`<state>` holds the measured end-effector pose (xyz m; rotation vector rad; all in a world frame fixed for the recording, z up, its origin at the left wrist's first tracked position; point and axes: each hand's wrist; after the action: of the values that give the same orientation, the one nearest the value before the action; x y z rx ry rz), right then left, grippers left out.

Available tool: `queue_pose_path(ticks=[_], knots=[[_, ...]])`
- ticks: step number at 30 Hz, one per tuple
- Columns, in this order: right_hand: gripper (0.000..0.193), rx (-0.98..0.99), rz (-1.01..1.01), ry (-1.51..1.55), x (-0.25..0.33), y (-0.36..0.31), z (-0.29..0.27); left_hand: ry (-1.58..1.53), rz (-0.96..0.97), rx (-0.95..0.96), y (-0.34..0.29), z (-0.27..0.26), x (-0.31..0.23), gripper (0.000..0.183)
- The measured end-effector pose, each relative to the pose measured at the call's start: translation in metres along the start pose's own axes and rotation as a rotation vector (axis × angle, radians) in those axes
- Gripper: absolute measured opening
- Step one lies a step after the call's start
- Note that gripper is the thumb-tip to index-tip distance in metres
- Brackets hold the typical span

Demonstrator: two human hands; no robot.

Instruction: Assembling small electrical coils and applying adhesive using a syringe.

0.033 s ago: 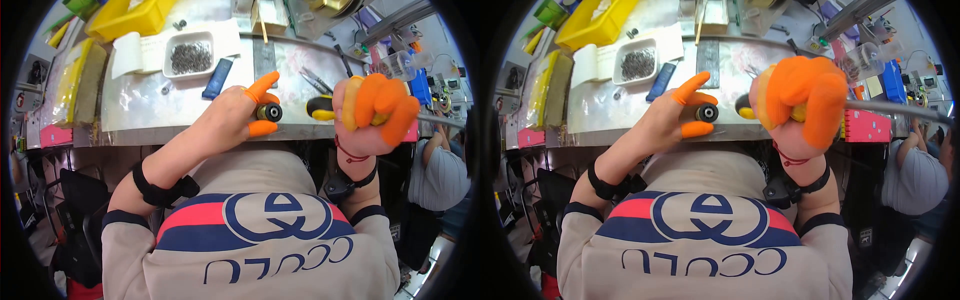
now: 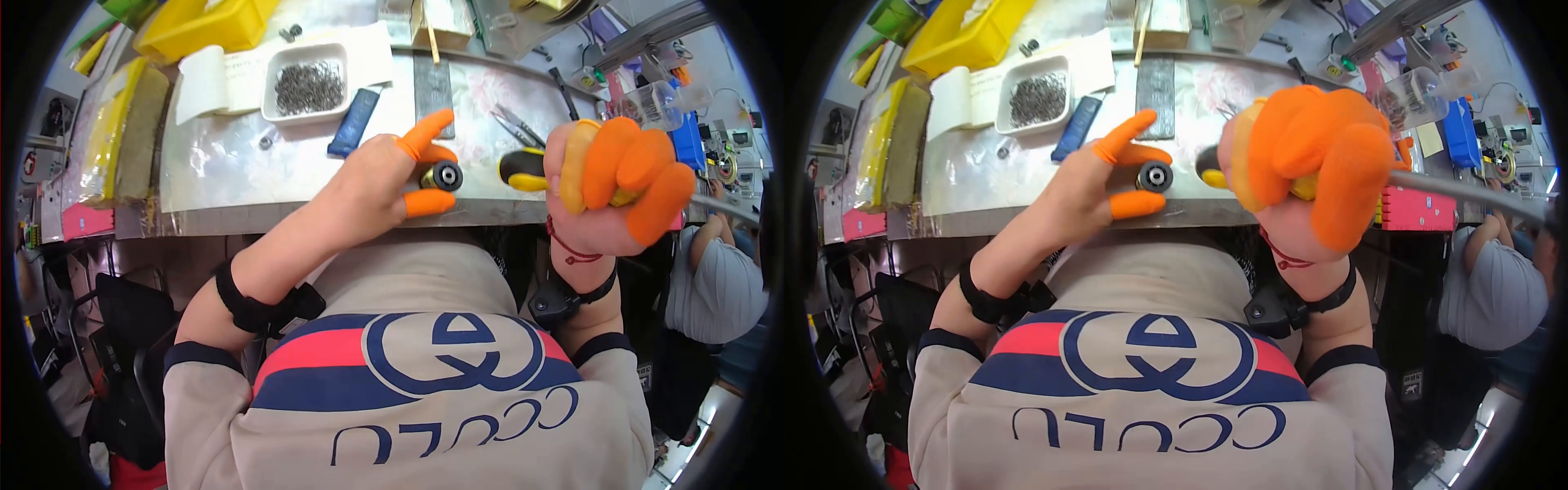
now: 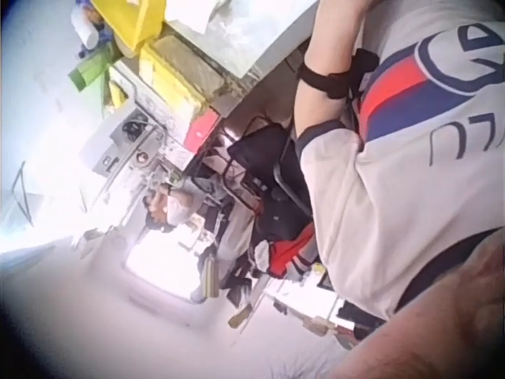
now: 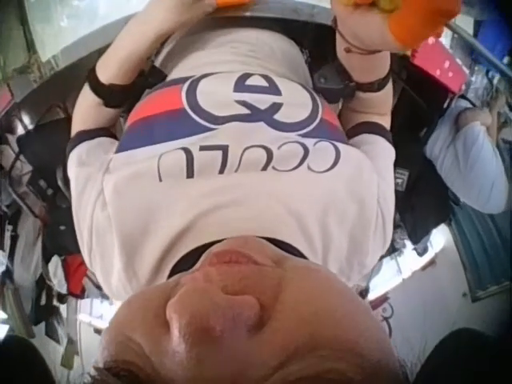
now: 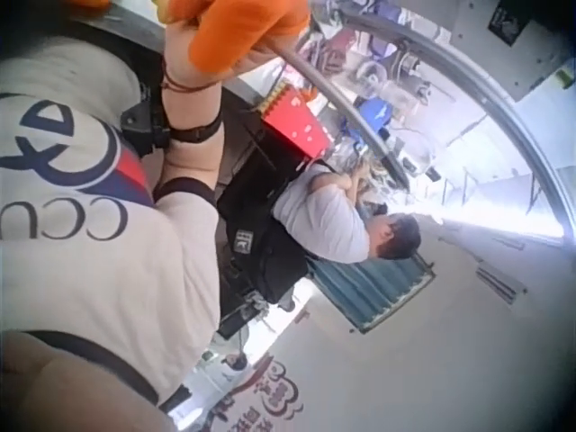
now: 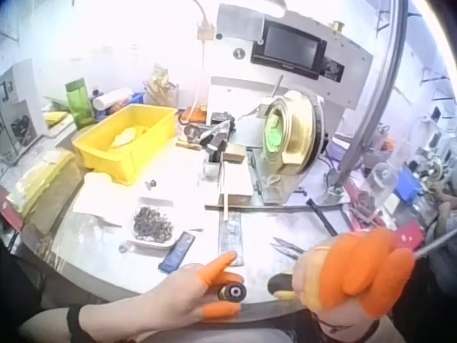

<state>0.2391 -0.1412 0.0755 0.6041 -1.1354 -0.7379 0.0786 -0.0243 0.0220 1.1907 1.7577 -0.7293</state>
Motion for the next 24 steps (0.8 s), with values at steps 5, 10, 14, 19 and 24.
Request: queue_pose_path(ticks=[5,10,14,19,24], knots=[[0.038,-0.041,-0.131,-0.186,-0.030,-0.004,0.008,0.042,0.189,-0.094,0.004,0.005,0.019,0.071],[0.044,-0.280,0.210,-0.922,-0.040,-0.024,0.033,0.061,0.169,-0.094,0.001,0.007,0.024,0.076],[0.019,0.219,0.279,-0.880,-0.022,-0.012,0.018,0.029,0.201,-0.099,0.003,0.007,0.028,0.081],[0.033,-0.042,0.410,-0.723,-0.017,-0.026,0.020,-0.005,0.146,-0.052,-0.005,0.009,0.019,0.080],[0.019,0.147,0.194,-0.054,-0.036,0.000,-0.001,0.117,0.273,-0.171,-0.001,0.005,0.022,0.070]])
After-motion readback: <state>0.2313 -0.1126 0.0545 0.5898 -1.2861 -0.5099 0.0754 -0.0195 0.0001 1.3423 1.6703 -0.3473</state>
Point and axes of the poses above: each hand's wrist, its own y-axis towards the middle knuckle, its own z-axis out of the palm, x = y × z, and after that the axes turned 8 degrees about -z, right-handed
